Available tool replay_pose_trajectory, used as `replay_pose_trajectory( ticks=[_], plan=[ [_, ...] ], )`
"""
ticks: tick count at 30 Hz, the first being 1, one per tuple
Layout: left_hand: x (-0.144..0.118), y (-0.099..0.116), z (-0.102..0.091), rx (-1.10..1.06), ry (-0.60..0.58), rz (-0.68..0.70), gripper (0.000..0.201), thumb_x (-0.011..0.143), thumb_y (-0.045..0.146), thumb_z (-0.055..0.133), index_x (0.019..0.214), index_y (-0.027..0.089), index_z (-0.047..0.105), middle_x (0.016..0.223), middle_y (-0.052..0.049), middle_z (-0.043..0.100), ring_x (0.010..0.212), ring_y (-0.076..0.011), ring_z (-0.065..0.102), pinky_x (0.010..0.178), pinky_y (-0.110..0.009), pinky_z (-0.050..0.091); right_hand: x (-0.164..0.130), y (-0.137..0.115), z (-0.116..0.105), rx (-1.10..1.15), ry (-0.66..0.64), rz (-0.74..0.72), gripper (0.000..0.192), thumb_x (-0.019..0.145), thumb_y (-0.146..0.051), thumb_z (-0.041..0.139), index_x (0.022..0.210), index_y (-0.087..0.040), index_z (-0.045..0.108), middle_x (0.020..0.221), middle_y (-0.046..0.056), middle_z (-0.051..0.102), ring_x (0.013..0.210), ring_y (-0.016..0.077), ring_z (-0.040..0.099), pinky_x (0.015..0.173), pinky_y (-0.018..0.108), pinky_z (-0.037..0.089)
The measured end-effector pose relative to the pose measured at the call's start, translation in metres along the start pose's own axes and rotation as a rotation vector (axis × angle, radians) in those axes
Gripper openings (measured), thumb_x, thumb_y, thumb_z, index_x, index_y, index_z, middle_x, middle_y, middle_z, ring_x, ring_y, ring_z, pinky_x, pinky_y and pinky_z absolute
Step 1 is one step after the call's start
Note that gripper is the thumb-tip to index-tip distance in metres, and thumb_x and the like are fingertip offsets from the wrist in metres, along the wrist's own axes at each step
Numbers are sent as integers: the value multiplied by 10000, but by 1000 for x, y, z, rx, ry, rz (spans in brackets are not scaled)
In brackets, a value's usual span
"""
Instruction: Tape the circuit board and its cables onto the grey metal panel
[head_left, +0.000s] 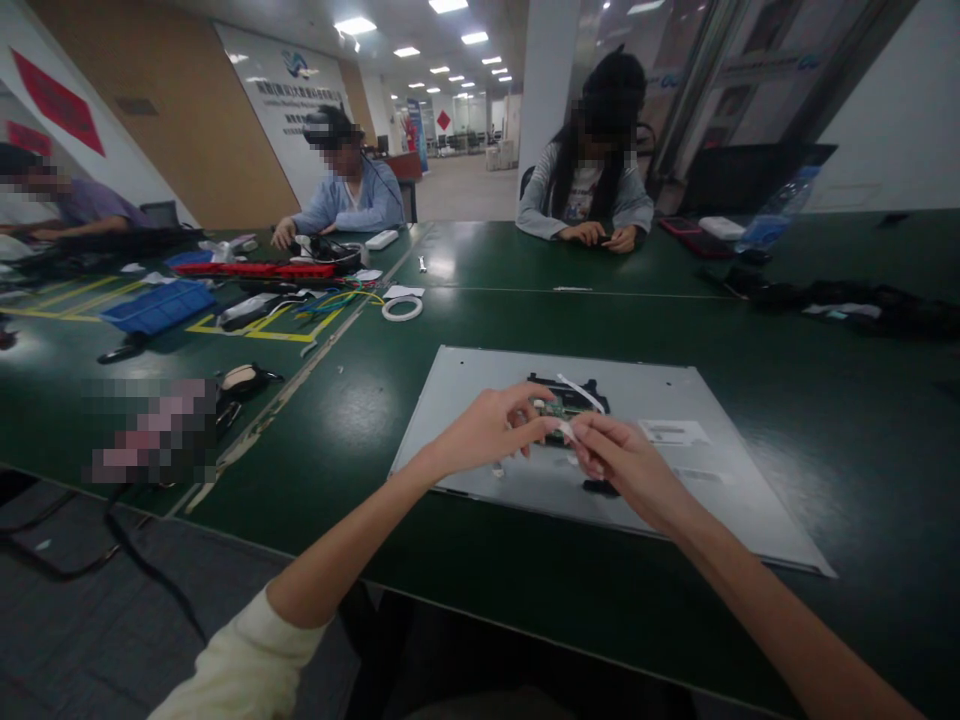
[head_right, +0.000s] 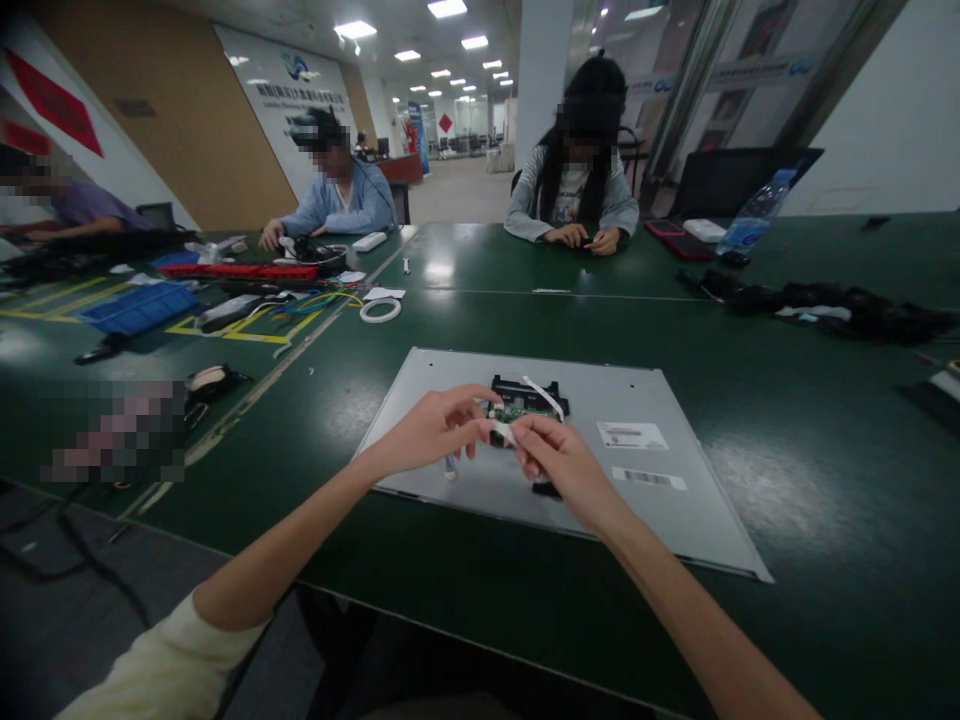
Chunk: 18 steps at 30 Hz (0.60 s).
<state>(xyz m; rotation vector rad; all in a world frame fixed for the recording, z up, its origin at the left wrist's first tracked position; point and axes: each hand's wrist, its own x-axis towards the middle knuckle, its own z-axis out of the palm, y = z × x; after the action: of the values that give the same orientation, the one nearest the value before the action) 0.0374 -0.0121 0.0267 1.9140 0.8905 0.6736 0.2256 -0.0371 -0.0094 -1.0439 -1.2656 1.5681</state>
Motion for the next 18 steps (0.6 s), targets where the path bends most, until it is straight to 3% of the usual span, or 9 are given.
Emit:
replay_pose_trajectory(
  ticks=[5,8,11,14,15,18],
  plan=[
    [-8,-7,6,21,4,-9,161,825,289,506,802,138,555,576,37,540,495,-52,524,471,-153,417,-3,0,10,-182,-124,20,265,803,-416,550,785,-155,595,642,-13,515,535,64,438,499,199,350],
    [-8,-24,-22,218,133,-5,164,827,278,491,792,140,573,603,27,564,511,-57,525,499,-165,401,-2,1,8,-174,-119,30,288,815,-409,534,955,-175,626,821,31,592,648,87,518,581,216,415],
    [-10,-58,-84,573,404,-115,172,813,279,497,809,146,606,673,0,607,607,-94,548,572,-193,402,-1,2,2,-149,-84,32,326,817,-423,521,1023,-194,627,921,53,605,730,112,556,651,251,448],
    [-24,-96,-163,914,667,-367,230,844,294,441,871,138,608,791,-21,632,709,-122,545,648,-207,389,0,2,-1,-162,-56,38,329,807,-434,526,990,-188,645,882,49,613,729,117,561,676,270,453],
    [-33,-106,-187,1019,728,-466,237,856,289,415,899,142,596,827,-17,631,742,-123,536,678,-205,382,1,1,-1,-167,-54,43,329,801,-437,531,971,-182,650,861,47,614,724,117,561,675,272,453],
    [-63,-127,-243,1086,769,-574,207,849,228,403,899,108,564,830,-49,609,841,-178,489,741,-251,360,1,-3,1,-190,-55,57,334,789,-446,540,927,-165,656,822,46,613,717,120,564,660,269,450]
  ],
)
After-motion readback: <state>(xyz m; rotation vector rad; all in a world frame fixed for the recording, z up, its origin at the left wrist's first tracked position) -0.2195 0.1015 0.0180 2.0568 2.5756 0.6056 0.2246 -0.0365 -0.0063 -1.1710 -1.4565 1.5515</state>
